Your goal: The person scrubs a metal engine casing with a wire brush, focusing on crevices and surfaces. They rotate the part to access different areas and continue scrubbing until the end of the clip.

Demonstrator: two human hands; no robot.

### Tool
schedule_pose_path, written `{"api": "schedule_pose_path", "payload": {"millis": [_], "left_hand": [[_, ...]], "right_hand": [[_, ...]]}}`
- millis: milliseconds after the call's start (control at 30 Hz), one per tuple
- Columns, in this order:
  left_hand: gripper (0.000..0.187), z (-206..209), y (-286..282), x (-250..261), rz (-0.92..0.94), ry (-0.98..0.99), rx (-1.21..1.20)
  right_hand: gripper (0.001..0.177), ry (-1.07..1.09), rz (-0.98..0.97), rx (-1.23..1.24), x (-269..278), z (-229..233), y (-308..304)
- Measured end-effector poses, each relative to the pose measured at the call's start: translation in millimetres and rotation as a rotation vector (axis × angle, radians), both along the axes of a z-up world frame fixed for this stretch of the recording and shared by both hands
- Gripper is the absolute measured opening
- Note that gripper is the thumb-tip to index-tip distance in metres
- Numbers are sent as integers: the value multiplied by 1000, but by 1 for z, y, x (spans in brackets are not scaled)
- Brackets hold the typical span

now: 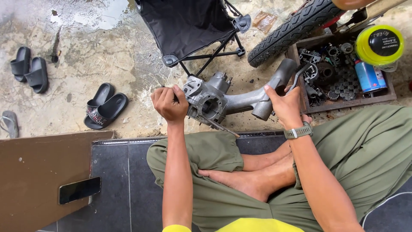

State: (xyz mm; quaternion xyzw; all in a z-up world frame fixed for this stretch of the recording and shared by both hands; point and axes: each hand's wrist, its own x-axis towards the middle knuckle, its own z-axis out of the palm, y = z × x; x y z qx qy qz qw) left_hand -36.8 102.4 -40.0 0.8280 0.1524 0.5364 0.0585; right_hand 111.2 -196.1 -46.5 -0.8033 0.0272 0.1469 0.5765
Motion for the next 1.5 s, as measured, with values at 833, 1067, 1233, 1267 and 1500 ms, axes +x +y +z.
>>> {"api": "schedule_pose_path", "payload": {"millis": [833, 1067, 1233, 1267, 1500], "left_hand": [[52, 21, -20, -52, -220, 448, 275], [23, 8, -8, -16, 16, 492, 327], [32, 15, -7, -7, 62, 552, 317], [33, 16, -5, -7, 52, 613, 286], [45, 69, 16, 4, -73, 1067, -154]], "right_hand": [[62, -32, 61, 6, 2, -2, 4], [49, -88, 41, -11, -3, 0, 6], [43, -96, 36, 6, -6, 12, 5], [42, -91, 58, -6, -7, 16, 6], [40, -63, 154, -34, -12, 22, 9]]}}
